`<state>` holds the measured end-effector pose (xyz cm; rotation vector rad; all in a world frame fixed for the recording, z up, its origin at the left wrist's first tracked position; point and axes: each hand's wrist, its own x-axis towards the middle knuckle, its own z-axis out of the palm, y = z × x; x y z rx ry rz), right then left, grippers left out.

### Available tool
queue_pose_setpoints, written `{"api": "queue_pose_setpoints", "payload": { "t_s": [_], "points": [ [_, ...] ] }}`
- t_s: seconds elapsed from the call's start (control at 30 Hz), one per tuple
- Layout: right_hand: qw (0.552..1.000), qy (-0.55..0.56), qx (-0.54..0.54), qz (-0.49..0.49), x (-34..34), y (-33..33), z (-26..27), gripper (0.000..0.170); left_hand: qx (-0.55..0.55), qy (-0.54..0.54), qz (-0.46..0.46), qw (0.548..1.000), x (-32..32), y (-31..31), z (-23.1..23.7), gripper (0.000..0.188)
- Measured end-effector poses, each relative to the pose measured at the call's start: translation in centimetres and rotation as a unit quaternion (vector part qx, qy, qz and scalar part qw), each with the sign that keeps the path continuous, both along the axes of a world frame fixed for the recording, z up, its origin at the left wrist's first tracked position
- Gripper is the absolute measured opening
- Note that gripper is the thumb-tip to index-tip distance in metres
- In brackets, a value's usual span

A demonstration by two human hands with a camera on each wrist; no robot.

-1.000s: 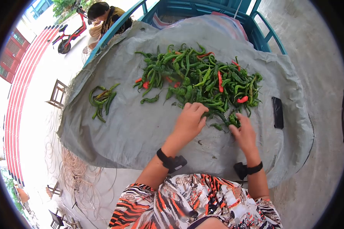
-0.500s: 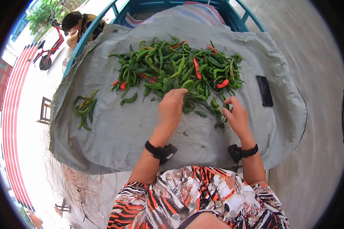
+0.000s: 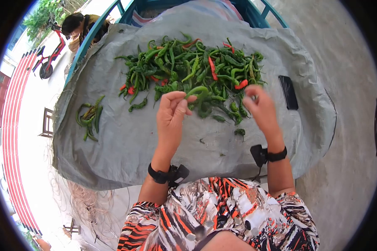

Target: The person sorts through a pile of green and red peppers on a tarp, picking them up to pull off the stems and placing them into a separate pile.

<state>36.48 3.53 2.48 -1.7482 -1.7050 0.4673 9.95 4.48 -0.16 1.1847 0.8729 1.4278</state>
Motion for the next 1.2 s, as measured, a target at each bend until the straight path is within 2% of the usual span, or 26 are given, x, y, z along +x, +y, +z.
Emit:
{"api": "queue_pose_setpoints", "payload": {
  "t_s": [0.03,0.1,0.2,0.3,0.37,0.43,0.53,0.57,0.67,0.7,0.8,0.9,1.0,1.03,1.13,1.2],
  "points": [
    [0.993,-0.095,-0.053,0.04,0.0,-1.1,-0.5,0.03,0.0,-0.001,0.0,1.0,0.0,-0.1,0.5,0.016],
    [0.969,-0.222,-0.095,0.052,-0.3,-3.6,-2.5,0.029,0.002,-0.003,0.006,1.0,-0.1,0.0,1.4,0.016],
    [0.965,-0.211,-0.152,0.038,-1.2,-5.3,-4.1,0.026,0.006,-0.026,0.008,1.0,0.3,0.9,2.3,0.016],
    [0.977,-0.165,-0.13,0.028,-1.0,-5.7,-5.0,0.026,0.047,-0.008,0.001,0.999,0.5,2.6,3.0,0.02],
    [0.979,-0.152,-0.122,0.053,-0.8,-6.0,-4.7,0.026,0.134,0.164,0.088,0.973,1.2,4.3,3.0,0.025],
    [0.983,-0.124,-0.117,0.065,-0.5,-6.0,-4.6,0.027,0.181,0.352,0.191,0.898,1.8,5.1,2.1,0.033],
    [0.987,-0.067,-0.127,0.067,0.1,-6.0,-4.2,0.03,0.211,0.366,0.138,0.896,2.7,4.6,1.0,0.035],
    [0.987,-0.054,-0.135,0.069,0.4,-5.7,-3.5,0.032,0.178,0.353,0.061,0.917,3.4,4.2,0.1,0.037],
    [0.99,0.002,-0.111,0.082,1.4,-3.7,-2.4,0.038,0.192,0.444,-0.041,0.874,5.0,3.8,-3.3,0.039],
    [0.991,0.023,-0.095,0.087,1.7,-2.9,-2.1,0.04,0.203,0.458,-0.033,0.865,5.5,3.9,-4.5,0.04],
    [0.979,0.202,0.022,-0.008,0.1,-0.5,0.4,0.043,0.247,0.506,0.003,0.826,6.3,4.3,-6.1,0.04],
    [0.985,0.121,0.099,-0.067,-0.7,0.1,0.4,0.042,0.211,0.561,-0.006,0.801,6.4,4.7,-6.5,0.036],
    [0.997,-0.063,-0.035,0.015,-0.3,-1.3,-2.5,0.039,0.189,0.564,-0.001,0.804,5.9,4.8,-6.4,0.027],
    [0.991,-0.116,-0.067,0.021,-0.4,-1.9,-3.6,0.038,0.187,0.533,0.014,0.825,5.5,4.7,-5.7,0.024],
    [0.98,-0.182,-0.08,0.007,-0.8,-3.1,-5.7,0.043,0.166,0.417,0.039,0.893,4.2,4.4,-3.5,0.018],
    [0.985,-0.157,-0.069,0.008,-0.6,-3.0,-7.1,0.046,0.14,0.309,0.026,0.94,3.1,5.3,-2.2,0.019]
  ]
}}
